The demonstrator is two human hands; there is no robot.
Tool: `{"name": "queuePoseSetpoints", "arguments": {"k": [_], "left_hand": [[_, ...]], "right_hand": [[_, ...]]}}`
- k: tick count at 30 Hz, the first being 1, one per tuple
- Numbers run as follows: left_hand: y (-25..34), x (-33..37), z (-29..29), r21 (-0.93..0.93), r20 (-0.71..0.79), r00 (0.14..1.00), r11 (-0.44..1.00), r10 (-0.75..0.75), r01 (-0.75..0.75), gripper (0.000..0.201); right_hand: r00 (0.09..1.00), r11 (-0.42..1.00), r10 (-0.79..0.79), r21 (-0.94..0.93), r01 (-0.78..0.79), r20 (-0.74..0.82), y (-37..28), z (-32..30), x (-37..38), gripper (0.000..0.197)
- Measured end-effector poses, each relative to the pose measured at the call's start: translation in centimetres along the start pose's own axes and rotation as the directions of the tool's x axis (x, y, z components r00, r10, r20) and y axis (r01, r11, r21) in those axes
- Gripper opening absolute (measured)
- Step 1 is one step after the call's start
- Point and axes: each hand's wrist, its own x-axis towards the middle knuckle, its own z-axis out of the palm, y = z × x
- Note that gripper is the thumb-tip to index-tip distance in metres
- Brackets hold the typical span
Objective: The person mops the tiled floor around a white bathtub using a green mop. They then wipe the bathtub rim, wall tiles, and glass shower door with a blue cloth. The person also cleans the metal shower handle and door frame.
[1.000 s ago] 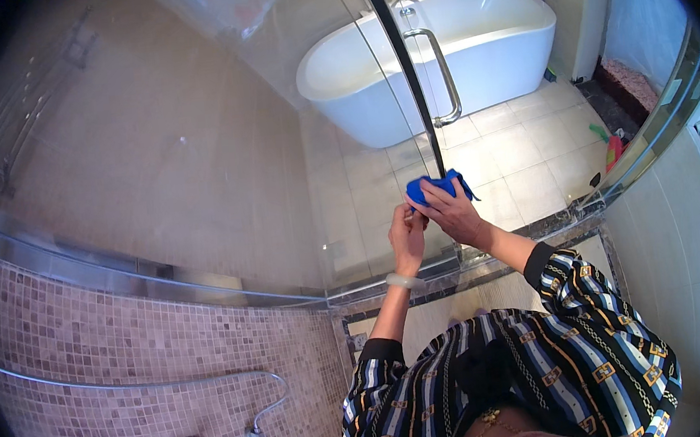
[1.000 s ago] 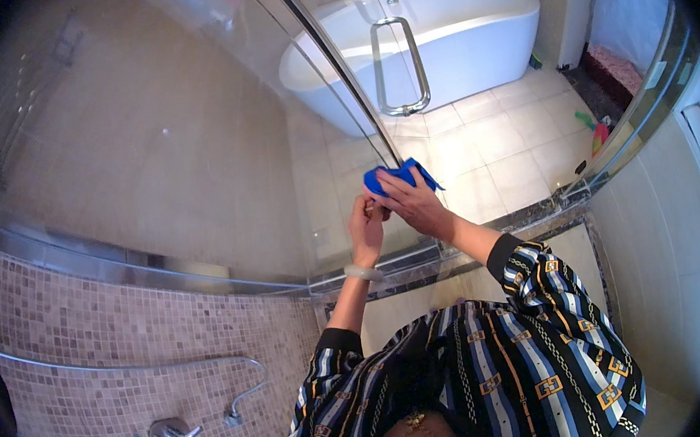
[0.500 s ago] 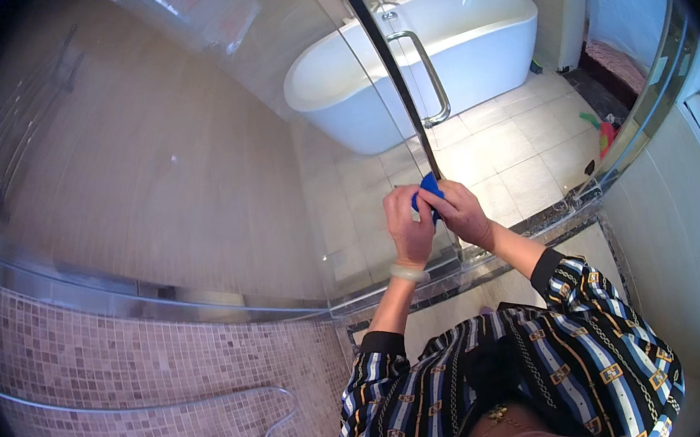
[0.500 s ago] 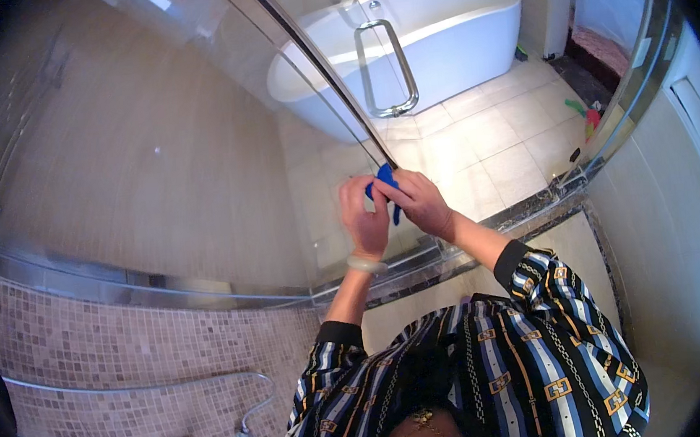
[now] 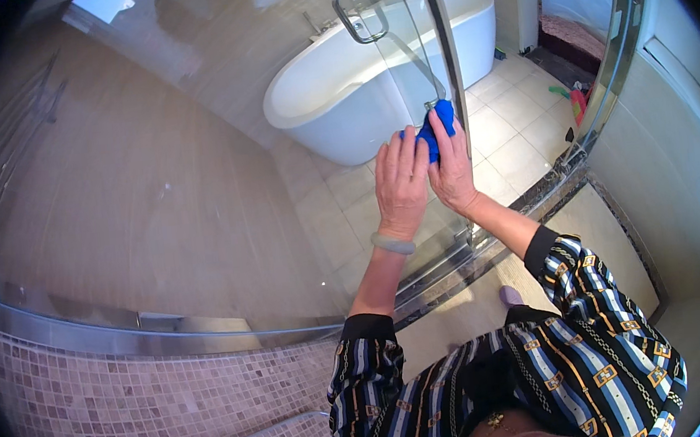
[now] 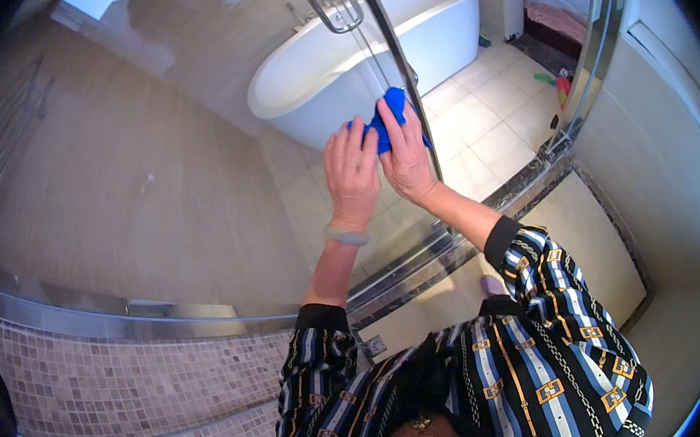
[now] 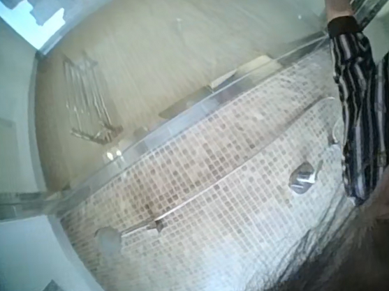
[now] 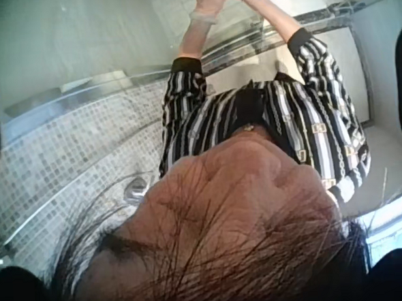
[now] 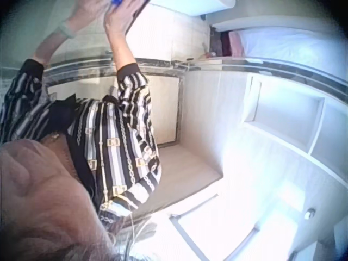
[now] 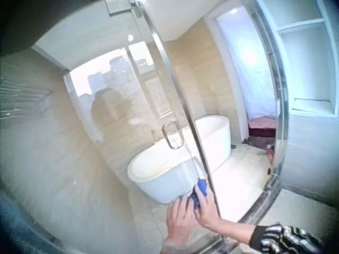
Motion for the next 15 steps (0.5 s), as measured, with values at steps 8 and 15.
{"name": "queuePoseSetpoints", "arguments": {"k": [8,15], "left_hand": [[0.3,-7.1,4.2,0.178,0.535,0.844,0.982,-0.039,-0.067,0.063],[0.9,-2.9,4.2,0.155,0.391,0.915,0.987,-0.101,0.043,0.067]], "right_hand": [[0.838,0.841,0.54,-0.017,-0.54,0.082,4.8,2.7,-9.1,0.072],[0.972,0.964,0.229,-0.127,-0.234,-0.057,4.6,-1.1,-2.7,0.07]]}}
